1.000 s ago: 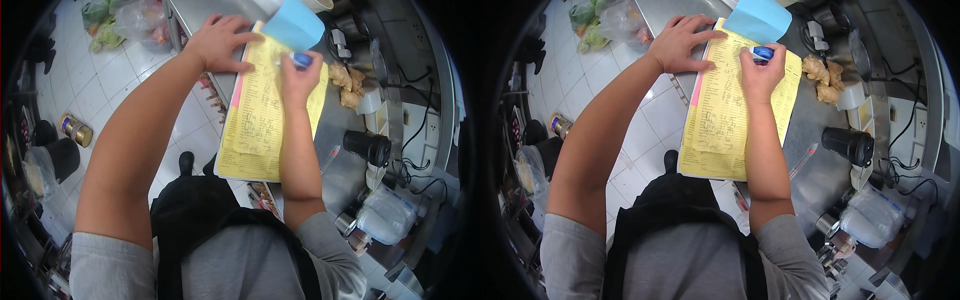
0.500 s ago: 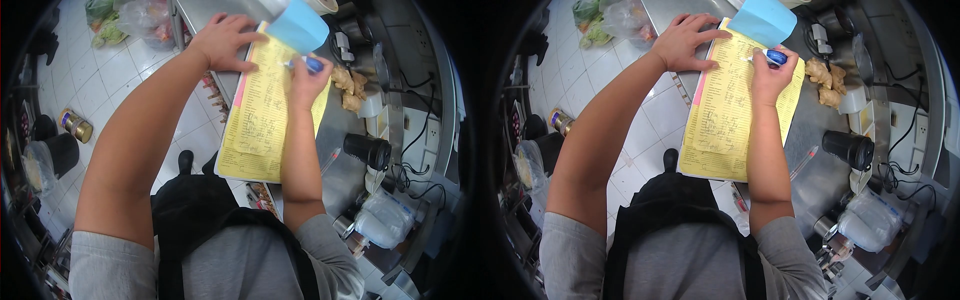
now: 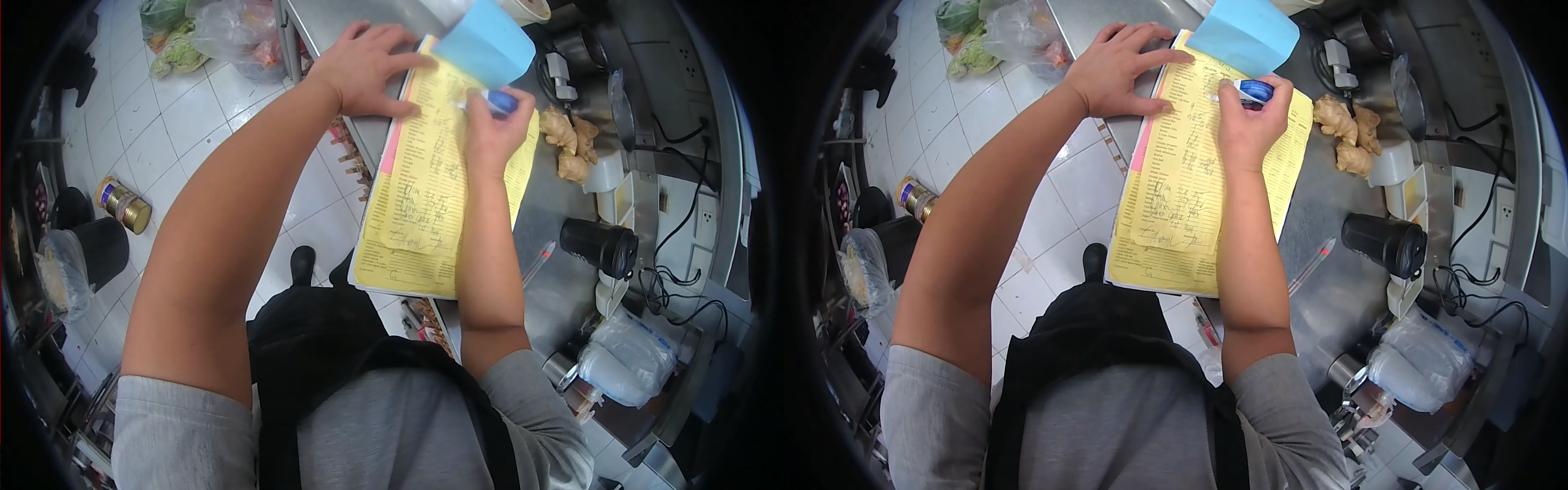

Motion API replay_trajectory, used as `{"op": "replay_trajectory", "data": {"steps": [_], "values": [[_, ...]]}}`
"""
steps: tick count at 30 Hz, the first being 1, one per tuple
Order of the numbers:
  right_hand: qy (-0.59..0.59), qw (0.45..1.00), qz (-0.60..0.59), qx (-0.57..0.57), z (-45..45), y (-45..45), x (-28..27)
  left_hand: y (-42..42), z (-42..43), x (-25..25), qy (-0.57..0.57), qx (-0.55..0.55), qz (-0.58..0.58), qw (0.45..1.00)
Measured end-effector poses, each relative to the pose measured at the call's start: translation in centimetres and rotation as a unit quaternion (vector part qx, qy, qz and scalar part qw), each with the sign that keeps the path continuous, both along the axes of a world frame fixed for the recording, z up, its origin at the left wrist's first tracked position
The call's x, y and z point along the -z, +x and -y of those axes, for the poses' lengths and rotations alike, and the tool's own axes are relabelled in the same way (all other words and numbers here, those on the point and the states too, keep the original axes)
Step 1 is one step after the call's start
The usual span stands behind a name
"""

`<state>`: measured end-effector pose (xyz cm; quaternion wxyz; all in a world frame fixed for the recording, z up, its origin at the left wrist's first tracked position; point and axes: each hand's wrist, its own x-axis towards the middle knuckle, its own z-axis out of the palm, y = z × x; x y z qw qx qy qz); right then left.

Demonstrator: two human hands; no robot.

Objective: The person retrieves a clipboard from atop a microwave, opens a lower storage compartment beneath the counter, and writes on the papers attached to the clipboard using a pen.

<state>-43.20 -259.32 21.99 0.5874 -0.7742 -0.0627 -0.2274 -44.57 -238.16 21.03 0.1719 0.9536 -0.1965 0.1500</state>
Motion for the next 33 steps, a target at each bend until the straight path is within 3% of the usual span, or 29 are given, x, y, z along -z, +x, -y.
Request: {"op": "replay_trajectory", "data": {"steps": [2,5,8,11,14,17,18,21,25,26,29,33], "values": [[0.093,0.996,-0.001,-0.011,-0.1,0.2,0.4,0.0,0.0,0.1,0.0,-0.001,0.003,1.0],[0.1,0.993,-0.032,-0.044,0.2,0.0,0.4,0.0,0.0,0.1,0.003,-0.002,0.003,1.0],[0.011,0.998,-0.056,-0.041,0.0,-0.4,-0.4,0.1,0.0,0.0,-0.001,0.0,-0.002,1.0],[-0.034,0.999,-0.007,-0.006,0.1,0.1,0.3,0.0,0.0,0.0,-0.003,0.001,0.002,1.0],[-0.003,1.0,-0.022,-0.013,0.4,0.2,0.1,0.1,0.0,0.0,-0.007,0.004,0.003,1.0],[0.292,0.938,-0.166,-0.081,2.6,-0.6,-1.9,0.1,0.1,0.1,-0.007,0.01,0.002,1.0],[0.283,0.95,-0.13,-0.032,4.0,-1.4,-2.0,0.1,0.0,0.0,-0.007,0.012,0.003,1.0],[0.104,0.99,-0.052,0.084,10.9,-2.9,-0.2,0.0,0.0,-0.5,-0.006,0.019,-0.004,1.0],[-0.224,0.962,0.028,0.154,14.6,-5.0,-3.0,0.0,0.0,-0.4,0.007,0.023,-0.005,1.0],[-0.213,0.966,0.017,0.143,16.5,-5.6,-3.6,0.0,0.1,-0.6,0.017,0.016,-0.019,1.0],[-0.16,0.967,-0.103,0.168,21.9,-10.2,-5.7,0.1,0.3,-0.7,0.032,0.009,-0.024,0.999],[-0.292,0.859,-0.35,0.235,23.2,-17.2,-6.3,0.1,0.2,-0.5,0.038,0.007,-0.014,0.999]]}}
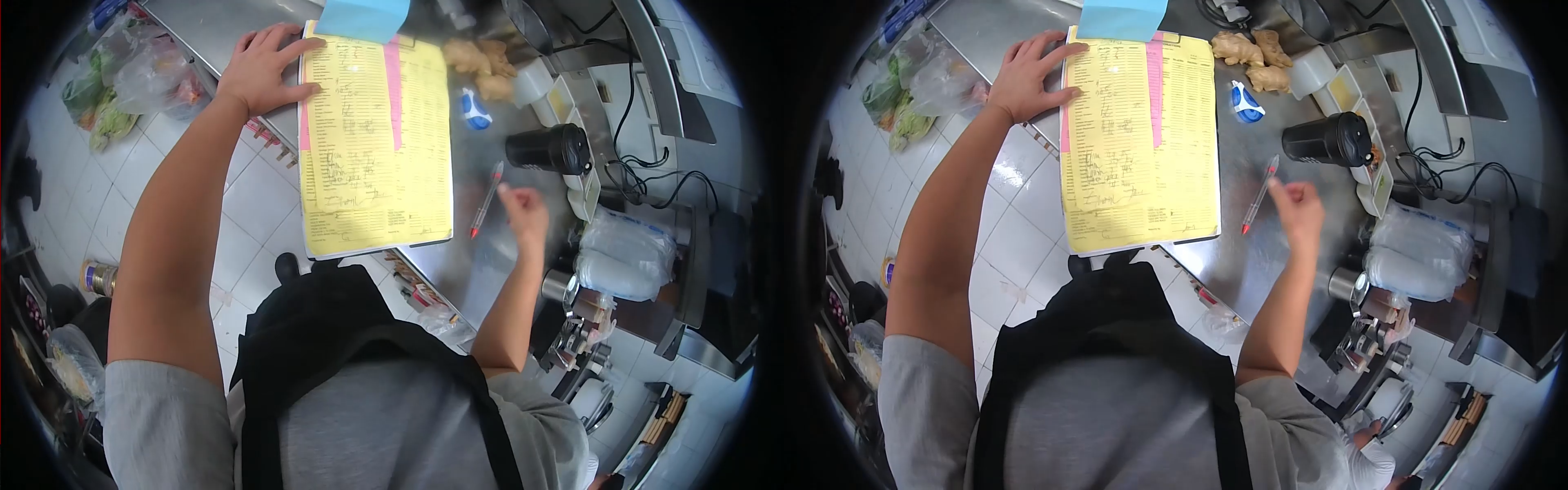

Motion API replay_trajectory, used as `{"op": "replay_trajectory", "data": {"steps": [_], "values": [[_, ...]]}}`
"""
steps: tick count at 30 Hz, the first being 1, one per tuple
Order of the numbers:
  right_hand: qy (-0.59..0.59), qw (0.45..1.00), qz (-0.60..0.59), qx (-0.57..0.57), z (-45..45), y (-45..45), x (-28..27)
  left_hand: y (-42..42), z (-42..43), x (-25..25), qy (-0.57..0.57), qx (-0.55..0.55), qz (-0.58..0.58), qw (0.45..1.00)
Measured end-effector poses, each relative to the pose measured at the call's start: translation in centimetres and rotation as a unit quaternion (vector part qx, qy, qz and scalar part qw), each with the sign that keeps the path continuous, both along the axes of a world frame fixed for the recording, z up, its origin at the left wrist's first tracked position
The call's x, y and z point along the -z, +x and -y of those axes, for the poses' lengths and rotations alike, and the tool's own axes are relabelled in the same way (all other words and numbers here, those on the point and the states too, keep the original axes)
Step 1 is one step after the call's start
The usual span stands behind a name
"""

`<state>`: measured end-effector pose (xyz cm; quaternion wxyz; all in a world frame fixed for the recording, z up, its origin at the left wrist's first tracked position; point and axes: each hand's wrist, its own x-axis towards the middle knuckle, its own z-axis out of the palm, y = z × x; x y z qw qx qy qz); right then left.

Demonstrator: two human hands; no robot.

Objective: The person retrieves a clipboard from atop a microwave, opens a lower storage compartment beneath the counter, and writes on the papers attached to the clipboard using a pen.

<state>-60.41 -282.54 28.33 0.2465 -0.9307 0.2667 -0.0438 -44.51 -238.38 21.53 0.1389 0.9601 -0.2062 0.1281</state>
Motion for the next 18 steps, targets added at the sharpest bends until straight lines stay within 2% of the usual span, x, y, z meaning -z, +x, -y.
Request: {"op": "replay_trajectory", "data": {"steps": [2,5,6,7,8,10,12,14,16,18], "values": [[-0.051,0.99,-0.072,-0.11,0.0,-2.4,2.5,0.0,0.1,-0.1,-0.008,0.011,-0.004,1.0],[0.209,0.971,-0.111,-0.045,-0.2,-2.5,2.0,0.1,-0.3,0.0,-0.022,0.013,0.004,1.0],[0.348,0.934,-0.047,-0.07,-0.9,-1.3,1.6,0.1,-0.3,0.1,-0.027,0.014,0.008,1.0],[0.48,0.872,0.015,-0.091,-2.1,-0.2,0.4,0.1,-0.3,0.0,-0.034,0.022,0.012,0.999],[0.601,0.788,0.075,-0.105,-3.4,0.7,-0.7,0.1,-0.4,0.0,-0.032,0.018,0.013,0.999],[0.682,0.696,0.136,-0.181,-7.3,4.6,-1.1,0.0,-0.2,0.0,-0.031,0.016,0.01,0.999],[0.678,0.69,0.191,-0.167,-11.3,9.6,0.7,-0.1,-0.1,0.0,-0.03,0.008,0.013,0.999],[0.68,0.689,0.184,-0.169,-15.5,14.5,2.2,-0.1,-0.2,0.0,-0.032,0.006,0.01,0.999],[0.685,0.671,0.187,-0.215,-19.6,17.7,3.2,-0.1,-0.2,-0.2,-0.035,0.005,0.006,0.999],[0.647,0.686,0.215,-0.254,-22.5,19.2,3.6,0.0,-0.2,-0.2,-0.037,0.004,0.004,0.999]]}}
